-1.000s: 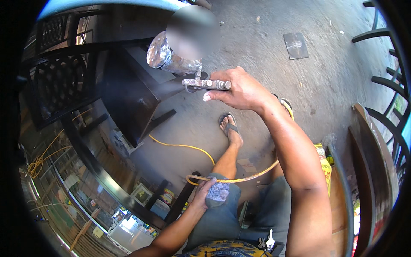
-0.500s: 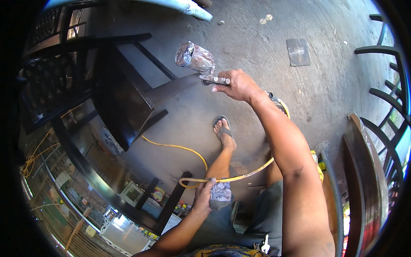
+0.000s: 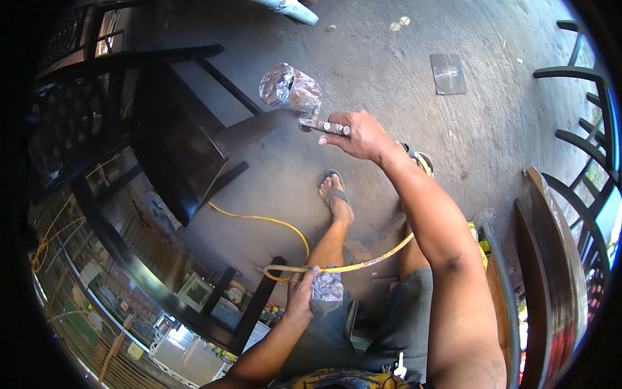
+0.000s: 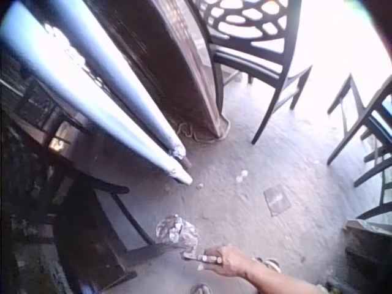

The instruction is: The person cleans a spray gun nozzle with a cloth, then uses the spray gun to apply a dark finish to a wooden chair. The person moves around the chair to cover different surfaces.

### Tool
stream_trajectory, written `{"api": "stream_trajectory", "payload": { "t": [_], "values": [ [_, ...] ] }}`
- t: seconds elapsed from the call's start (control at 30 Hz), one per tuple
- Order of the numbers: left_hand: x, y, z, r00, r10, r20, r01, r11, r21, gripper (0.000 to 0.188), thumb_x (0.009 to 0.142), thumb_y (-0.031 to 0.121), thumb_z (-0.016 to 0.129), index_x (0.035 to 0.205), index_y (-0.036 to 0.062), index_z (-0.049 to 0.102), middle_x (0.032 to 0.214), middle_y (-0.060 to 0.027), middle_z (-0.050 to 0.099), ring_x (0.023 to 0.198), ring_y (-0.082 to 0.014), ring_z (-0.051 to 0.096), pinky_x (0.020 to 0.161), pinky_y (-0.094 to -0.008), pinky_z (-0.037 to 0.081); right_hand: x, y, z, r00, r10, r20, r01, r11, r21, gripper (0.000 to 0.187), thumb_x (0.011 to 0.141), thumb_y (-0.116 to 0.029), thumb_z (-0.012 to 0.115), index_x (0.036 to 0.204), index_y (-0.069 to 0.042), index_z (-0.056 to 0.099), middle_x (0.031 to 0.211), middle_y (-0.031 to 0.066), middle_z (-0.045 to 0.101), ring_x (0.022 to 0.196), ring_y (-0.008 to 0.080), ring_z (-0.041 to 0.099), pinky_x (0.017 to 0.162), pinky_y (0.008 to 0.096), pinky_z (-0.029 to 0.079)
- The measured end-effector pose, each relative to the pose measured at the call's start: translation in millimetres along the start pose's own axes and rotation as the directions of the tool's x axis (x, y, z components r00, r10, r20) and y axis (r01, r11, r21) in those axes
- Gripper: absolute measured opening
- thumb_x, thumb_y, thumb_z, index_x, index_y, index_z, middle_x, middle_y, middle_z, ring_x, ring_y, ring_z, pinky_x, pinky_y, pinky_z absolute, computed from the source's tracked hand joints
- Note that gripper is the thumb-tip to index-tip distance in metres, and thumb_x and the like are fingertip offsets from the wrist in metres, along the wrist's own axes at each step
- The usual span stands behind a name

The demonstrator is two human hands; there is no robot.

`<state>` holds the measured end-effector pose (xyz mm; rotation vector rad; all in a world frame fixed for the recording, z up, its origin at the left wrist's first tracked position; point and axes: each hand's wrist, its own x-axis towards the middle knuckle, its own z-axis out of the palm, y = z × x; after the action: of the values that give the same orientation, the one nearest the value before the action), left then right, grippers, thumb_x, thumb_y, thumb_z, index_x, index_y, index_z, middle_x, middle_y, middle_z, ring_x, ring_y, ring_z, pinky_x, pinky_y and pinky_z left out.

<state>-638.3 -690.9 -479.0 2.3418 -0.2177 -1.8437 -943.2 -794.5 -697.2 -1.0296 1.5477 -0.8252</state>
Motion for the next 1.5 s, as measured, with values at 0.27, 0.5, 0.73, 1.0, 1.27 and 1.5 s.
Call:
{"api": "stream_trajectory", "payload": {
  "t": [0.27, 0.5, 0.73, 1.0, 1.27, 1.5],
  "values": [
    [-1.7, 2.9, -12.9, 0.999, 0.046, -0.005, -0.046, 0.999, 0.018, 0.008, 0.1, 0.006, 0.07, 0.103, 0.0064, 0.062, 0.09, -0.0019, 0.066, 0.075, -0.0106, 0.066, 0.067, -0.0278, 0.055, -48.8, -68.4, -17.4, 0.961, -0.266, -0.074, 0.275, 0.95, 0.148, 0.033, 0.088, -0.036, 0.084, 0.095, -0.007, 0.068, 0.079, 0.0166, 0.065, 0.074, 0.0412, 0.064, 0.066, 0.045, 0.051],
    [-6.5, 7.9, -20.0, 0.997, 0.068, -0.029, -0.067, 0.996, 0.057, 0.008, 0.1, 0.006, 0.07, 0.104, 0.0051, 0.063, 0.09, -0.0033, 0.067, 0.077, -0.0115, 0.066, 0.07, -0.0287, 0.056, -72.0, -81.7, -22.9, 0.929, -0.365, -0.055, 0.365, 0.887, 0.281, 0.032, 0.084, -0.029, 0.087, 0.095, -0.006, 0.069, 0.078, 0.0126, 0.063, 0.069, 0.034, 0.064, 0.063, 0.0416, 0.049],
    [3.5, -2.6, -18.9, 1.0, -0.013, 0.0, 0.013, 1.0, 0.01, 0.01, 0.1, 0.01, 0.07, 0.105, 0.0029, 0.065, 0.089, -0.0066, 0.07, 0.074, -0.0152, 0.07, 0.067, -0.0313, 0.059, -34.4, -33.3, 13.1, 0.99, -0.072, -0.12, 0.067, 0.997, -0.049, 0.038, 0.089, -0.041, 0.081, 0.095, -0.006, 0.068, 0.079, 0.0194, 0.067, 0.077, 0.0453, 0.065, 0.068, 0.0502, 0.051],
    [14.4, -15.4, -24.9, 0.998, -0.061, 0.0, 0.061, 0.998, 0.008, 0.006, 0.099, 0.01, 0.072, 0.099, 0.0071, 0.066, 0.087, -0.0024, 0.069, 0.073, -0.0128, 0.069, 0.066, -0.0289, 0.057, 5.3, 5.0, 26.3, 0.98, 0.191, -0.054, -0.198, 0.957, -0.21, 0.045, 0.092, -0.051, 0.077, 0.108, -0.008, 0.074, 0.096, 0.0231, 0.074, 0.095, 0.0466, 0.069, 0.081, 0.0534, 0.055],
    [9.8, -3.6, -9.2, 0.997, -0.072, 0.033, 0.072, 0.997, -0.011, 0.017, 0.102, 0.015, 0.068, 0.107, -0.0008, 0.067, 0.087, -0.0091, 0.072, 0.071, -0.0203, 0.074, 0.064, -0.0343, 0.062, 24.7, -47.1, -33.9, 0.995, -0.051, 0.082, 0.044, 0.995, 0.086, 0.043, 0.088, -0.043, 0.083, 0.111, -0.008, 0.076, 0.094, 0.0199, 0.075, 0.088, 0.0389, 0.072, 0.08, 0.0468, 0.055],
    [12.3, 11.8, 3.0, 0.994, -0.091, 0.055, 0.096, 0.989, -0.109, 0.018, 0.103, 0.018, 0.067, 0.107, 0.0001, 0.067, 0.089, -0.01, 0.074, 0.072, -0.0212, 0.075, 0.066, -0.0355, 0.064, 67.0, -109.8, -43.9, 0.979, -0.205, -0.007, 0.205, 0.975, 0.087, 0.039, 0.088, -0.039, 0.084, 0.109, -0.007, 0.076, 0.093, 0.0215, 0.074, 0.087, 0.042, 0.07, 0.08, 0.0488, 0.054]
  ]
}}
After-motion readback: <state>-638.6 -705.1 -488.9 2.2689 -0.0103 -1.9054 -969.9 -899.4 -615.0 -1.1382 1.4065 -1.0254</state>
